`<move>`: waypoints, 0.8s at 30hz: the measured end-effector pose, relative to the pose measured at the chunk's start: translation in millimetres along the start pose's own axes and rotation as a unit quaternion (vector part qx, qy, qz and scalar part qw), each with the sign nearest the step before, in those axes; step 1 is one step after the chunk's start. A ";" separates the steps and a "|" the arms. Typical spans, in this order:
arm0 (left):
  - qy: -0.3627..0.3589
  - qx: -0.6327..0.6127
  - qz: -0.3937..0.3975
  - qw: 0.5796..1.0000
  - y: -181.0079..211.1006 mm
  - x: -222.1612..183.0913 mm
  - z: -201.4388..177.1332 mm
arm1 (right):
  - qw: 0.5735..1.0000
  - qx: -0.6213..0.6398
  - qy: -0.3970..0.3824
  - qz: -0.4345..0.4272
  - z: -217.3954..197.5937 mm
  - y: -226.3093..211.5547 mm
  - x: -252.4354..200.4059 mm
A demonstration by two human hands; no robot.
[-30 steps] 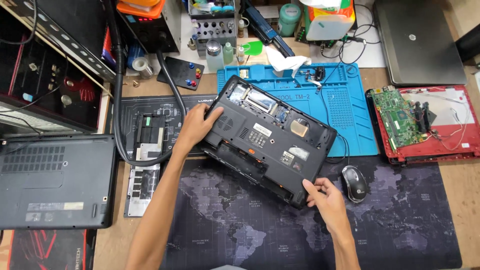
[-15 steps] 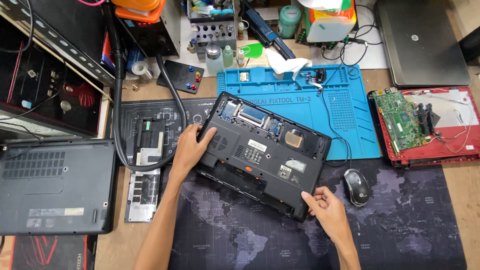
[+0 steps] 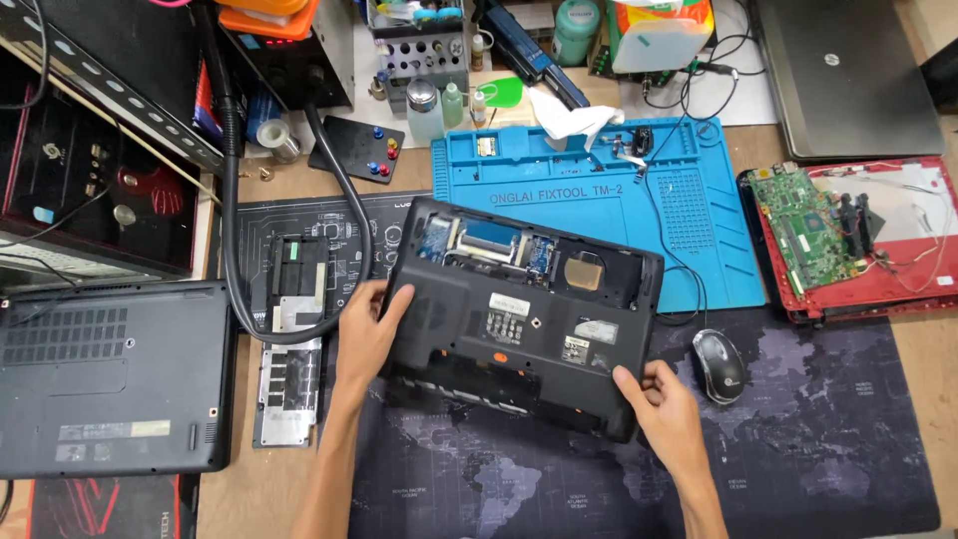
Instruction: Disassembling a laptop by removing screws and internal components for repair
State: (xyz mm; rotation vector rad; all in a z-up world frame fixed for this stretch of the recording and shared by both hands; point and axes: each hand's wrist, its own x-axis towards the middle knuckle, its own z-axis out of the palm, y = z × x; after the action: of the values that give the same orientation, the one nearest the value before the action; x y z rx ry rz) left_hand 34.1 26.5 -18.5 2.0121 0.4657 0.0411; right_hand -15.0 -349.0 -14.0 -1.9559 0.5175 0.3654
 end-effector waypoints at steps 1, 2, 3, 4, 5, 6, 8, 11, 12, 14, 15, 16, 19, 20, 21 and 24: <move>0.002 0.000 0.001 1.000 -3.3 -7.8 -0.4 | 1.000 0.001 -0.001 -0.002 -1.4 11.4 4.0; -0.001 -0.108 -0.038 0.993 -6.8 -15.7 -1.1 | 0.995 0.080 -0.012 -0.055 -2.3 22.8 7.9; -0.003 -0.215 -0.080 0.973 -11.7 -27.4 -1.6 | 0.982 0.157 -0.025 -0.104 -4.1 35.6 10.0; 0.001 -0.215 -0.083 0.973 -4.6 -34.6 -5.0 | 0.982 0.155 -0.029 -0.103 -5.0 41.9 17.3; -0.001 -0.266 -0.115 0.957 2.4 -43.3 -7.3 | 0.959 0.250 -0.031 -0.133 -7.3 49.8 21.5; -0.002 -0.316 -0.146 0.937 9.7 -52.1 -9.4 | 0.925 0.342 -0.032 -0.161 -10.1 57.8 25.4; 0.007 -0.396 -0.156 0.905 -8.2 -62.8 1.5 | 0.850 0.459 -0.108 -0.234 -4.5 43.4 15.7; 0.031 -0.511 -0.161 0.844 -13.3 -74.7 16.4 | 0.711 0.579 -0.238 -0.322 18.1 26.9 11.4; 0.042 -0.545 -0.164 0.821 -11.7 -79.4 22.0 | 0.672 0.593 -0.287 -0.338 26.9 24.0 9.2; 0.064 -0.557 -0.200 0.804 -26.1 -86.6 37.7 | 0.683 0.591 -0.286 -0.320 56.9 35.2 19.9; 0.083 -0.562 -0.245 0.786 -35.0 -94.0 44.2 | 0.698 0.591 -0.278 -0.293 72.4 44.0 19.9; 0.082 -0.562 -0.244 0.786 -40.3 -97.1 48.6 | 0.698 0.591 -0.277 -0.294 78.9 37.7 19.0; 0.042 -0.574 -0.158 0.802 -46.7 -99.9 51.1 | 0.806 0.590 -0.041 -0.019 92.0 10.6 18.5; 0.041 -0.562 -0.135 0.815 -43.9 -99.6 47.1 | 0.817 0.576 -0.020 -0.019 90.1 -0.4 16.9; 0.039 -0.550 -0.116 0.826 -41.3 -103.0 44.4 | 0.828 0.560 0.004 -0.016 85.8 -8.6 12.1; -0.086 -0.593 -0.140 0.788 -97.6 -99.7 34.1 | 0.841 0.540 0.029 -0.006 73.5 8.4 31.5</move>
State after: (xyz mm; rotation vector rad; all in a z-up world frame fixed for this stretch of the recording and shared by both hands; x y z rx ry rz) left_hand -80.2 2.4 -102.0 0.6767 0.4428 -0.0326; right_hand 6.0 -291.5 -66.2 -0.8620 0.5727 -0.0320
